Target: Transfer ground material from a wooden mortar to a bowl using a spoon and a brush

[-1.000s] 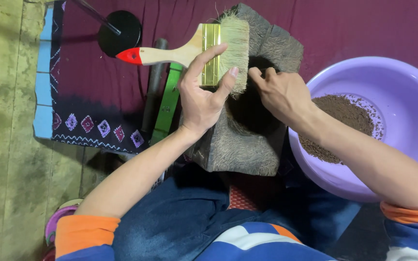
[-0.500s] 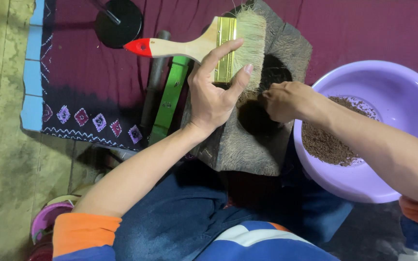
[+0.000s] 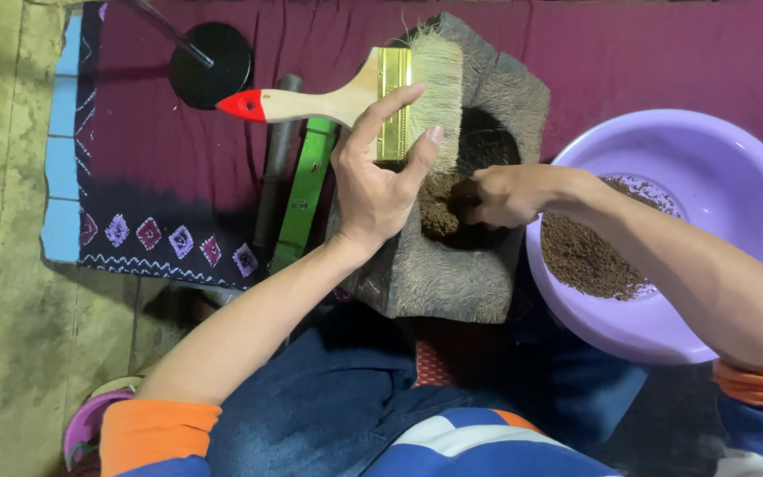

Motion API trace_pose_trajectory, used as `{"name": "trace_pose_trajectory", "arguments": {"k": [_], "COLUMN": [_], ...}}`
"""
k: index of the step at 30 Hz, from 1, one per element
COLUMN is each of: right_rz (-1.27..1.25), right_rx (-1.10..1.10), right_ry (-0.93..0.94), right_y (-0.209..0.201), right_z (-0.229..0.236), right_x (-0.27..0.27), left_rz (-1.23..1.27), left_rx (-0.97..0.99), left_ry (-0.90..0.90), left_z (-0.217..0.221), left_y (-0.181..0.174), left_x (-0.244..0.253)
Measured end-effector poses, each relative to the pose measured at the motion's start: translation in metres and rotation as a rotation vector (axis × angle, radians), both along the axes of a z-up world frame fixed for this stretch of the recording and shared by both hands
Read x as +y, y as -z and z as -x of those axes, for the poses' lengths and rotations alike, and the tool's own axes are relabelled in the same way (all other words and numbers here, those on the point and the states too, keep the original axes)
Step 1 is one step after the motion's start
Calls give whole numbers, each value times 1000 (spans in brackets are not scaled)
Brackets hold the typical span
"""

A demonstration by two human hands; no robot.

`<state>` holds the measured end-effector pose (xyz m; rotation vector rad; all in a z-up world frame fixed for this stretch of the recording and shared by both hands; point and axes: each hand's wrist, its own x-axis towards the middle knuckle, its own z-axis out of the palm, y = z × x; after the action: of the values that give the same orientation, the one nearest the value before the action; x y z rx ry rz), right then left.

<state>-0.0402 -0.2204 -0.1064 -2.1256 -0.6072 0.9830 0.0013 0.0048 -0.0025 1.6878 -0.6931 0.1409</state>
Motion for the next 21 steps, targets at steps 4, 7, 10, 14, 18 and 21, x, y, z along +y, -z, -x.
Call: {"name": "trace_pose_trajectory", "arguments": {"k": [4, 7, 10, 14, 18, 21], "right_rz": [69, 209, 139, 127, 134, 103], "right_rx": [169, 167, 230, 271, 314, 363], "right_ry": [224, 270, 404, 580, 713, 848], "right_y": [-70, -90, -97, -124, -95, -93], "right_z": [16, 27, 52, 84, 130, 160], "right_x": [6, -2, -26, -40, -82, -99], "left_rz": [9, -30, -38, -88, -138, -175], "left_rx": [-18, -14, -9, -41, -66, -71], "left_ry": [15, 4, 44, 22, 22, 55], "left_z": [1, 0, -3, 0, 8, 8], "left_y": [-5, -6, -1, -8, -21, -22], "left_x": [-1, 2, 1, -2, -9, -14]}}
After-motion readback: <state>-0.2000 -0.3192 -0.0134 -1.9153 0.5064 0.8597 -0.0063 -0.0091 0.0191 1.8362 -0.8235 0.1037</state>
